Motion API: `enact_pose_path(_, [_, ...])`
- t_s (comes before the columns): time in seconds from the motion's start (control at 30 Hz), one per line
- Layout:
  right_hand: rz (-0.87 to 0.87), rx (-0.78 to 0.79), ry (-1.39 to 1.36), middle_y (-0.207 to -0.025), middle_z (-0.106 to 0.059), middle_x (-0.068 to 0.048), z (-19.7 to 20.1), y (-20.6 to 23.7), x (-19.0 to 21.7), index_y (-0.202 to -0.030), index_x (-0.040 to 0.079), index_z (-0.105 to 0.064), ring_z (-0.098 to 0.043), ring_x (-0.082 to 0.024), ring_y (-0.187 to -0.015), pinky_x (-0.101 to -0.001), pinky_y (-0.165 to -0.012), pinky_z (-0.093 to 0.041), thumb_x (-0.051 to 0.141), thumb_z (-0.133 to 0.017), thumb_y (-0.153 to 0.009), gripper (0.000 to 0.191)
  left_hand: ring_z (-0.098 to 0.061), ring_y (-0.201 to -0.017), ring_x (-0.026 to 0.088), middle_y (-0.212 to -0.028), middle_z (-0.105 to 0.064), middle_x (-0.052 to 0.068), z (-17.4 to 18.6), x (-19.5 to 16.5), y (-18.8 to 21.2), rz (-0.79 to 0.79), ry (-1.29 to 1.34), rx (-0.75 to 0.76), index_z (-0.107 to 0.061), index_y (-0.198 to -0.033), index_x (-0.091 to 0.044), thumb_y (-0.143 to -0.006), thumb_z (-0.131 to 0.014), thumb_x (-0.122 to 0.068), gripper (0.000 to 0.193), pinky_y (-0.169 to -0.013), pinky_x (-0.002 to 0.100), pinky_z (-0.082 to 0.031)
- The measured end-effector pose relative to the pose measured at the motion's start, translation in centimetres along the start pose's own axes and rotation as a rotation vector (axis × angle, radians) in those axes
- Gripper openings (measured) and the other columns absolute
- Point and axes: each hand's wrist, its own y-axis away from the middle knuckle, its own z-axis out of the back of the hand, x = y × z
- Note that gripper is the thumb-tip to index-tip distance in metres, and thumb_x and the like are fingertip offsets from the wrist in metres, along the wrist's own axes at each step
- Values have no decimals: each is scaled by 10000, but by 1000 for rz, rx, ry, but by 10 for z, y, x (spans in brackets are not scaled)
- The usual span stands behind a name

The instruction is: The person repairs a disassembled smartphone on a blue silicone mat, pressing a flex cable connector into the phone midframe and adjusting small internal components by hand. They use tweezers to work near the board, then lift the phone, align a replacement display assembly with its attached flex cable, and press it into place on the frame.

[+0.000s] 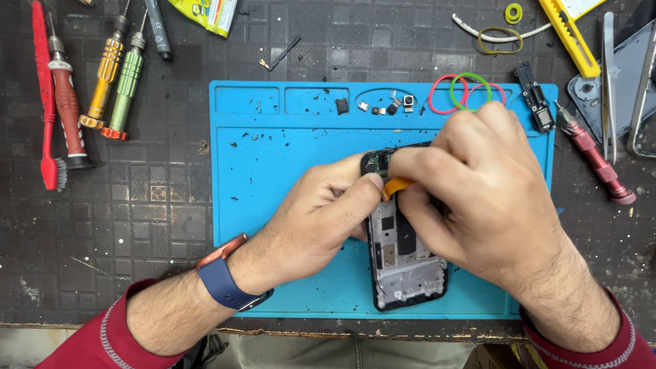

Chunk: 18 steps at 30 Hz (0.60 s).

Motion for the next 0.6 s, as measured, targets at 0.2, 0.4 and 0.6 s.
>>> enact_pose_path(0.2, [-339,-264,-392,-941,-554,-16,1,23,4,-1257,16,-410,-502,-33,-687,-192,-604,-413,176,-602,-1074,310,-682,-969,49,-1266,-695,-6,5,-1,-3,-44,67,4,-548,-1391,-59,-1090,-388,-324,431,-718,243,-594])
enact_pose_path(0.4, [-224,-248,-45,-982,-623,-98,7,20,11,-1065,31,-543,-551,-209,-890,-338,-797,-440,40,-662,-1054,120,-708,-1029,114,-1261,-707,70,3,3,-2,-96,128,-39,-557,-1432,-8,-1139,-388,-337,471,-802,292,-622])
enact_pose_path(0.6, [-342,-170,-101,-906,-640,-85,10,5,25,-1053,2,-686,-567,-227,-846,-355,-805,-432,-35,-742,-898,168,-650,-1001,76,-1155,-688,34,2,3,0,-101,14,-84,-559,-1453,-35,-1129,-411,-339,468,-800,281,-597])
